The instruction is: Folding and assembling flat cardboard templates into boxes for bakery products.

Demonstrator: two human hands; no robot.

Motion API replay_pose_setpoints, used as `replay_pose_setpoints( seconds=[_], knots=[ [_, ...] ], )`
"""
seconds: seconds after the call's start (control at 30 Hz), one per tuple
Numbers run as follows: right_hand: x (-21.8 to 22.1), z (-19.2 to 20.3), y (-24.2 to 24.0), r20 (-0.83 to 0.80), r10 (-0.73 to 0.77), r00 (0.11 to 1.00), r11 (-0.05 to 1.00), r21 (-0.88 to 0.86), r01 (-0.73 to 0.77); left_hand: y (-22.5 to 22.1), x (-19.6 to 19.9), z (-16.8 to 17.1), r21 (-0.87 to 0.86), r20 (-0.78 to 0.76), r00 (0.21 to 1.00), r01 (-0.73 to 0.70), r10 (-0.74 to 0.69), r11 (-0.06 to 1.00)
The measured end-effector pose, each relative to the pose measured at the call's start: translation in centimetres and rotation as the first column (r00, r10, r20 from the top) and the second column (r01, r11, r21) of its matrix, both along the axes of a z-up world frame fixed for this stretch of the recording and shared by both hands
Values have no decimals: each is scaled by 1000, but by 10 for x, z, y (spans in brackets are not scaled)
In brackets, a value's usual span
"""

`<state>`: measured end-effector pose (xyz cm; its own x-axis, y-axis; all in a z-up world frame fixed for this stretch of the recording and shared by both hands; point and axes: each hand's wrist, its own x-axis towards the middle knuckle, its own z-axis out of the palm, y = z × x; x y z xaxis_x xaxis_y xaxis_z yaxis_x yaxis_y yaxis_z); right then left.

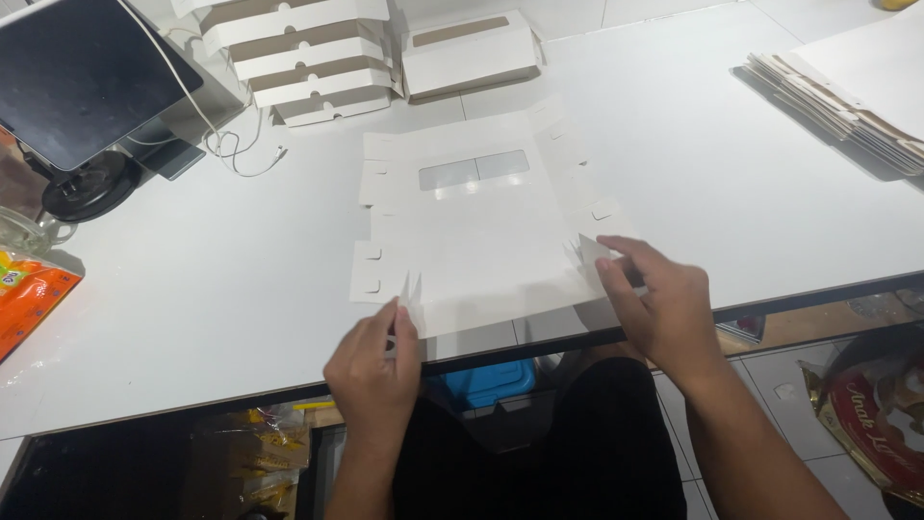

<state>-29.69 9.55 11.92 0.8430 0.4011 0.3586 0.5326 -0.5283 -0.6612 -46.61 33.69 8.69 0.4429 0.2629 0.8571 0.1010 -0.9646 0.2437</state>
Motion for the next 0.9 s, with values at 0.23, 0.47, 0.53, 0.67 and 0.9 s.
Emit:
replay_pose_setpoints(
  seconds=[0.23,0.47,0.53,0.67,0.9],
  knots=[
    [28,62,51,-232,78,970,988,-112,-107,36,24,66,-360,-504,849,-376,161,854],
    [54,76,86,-490,264,831,895,-196,-400,65,47,64,-221,-672,678,-567,297,794],
    [57,89,94,-586,321,744,859,-151,-489,59,54,64,-177,-676,654,-592,340,787],
    [62,106,114,-679,405,612,709,-190,-679,32,84,56,93,-354,877,-311,324,946],
    [105,40,130,-677,604,420,706,211,-676,-23,120,75,-360,-699,627,106,-343,927]
  ],
)
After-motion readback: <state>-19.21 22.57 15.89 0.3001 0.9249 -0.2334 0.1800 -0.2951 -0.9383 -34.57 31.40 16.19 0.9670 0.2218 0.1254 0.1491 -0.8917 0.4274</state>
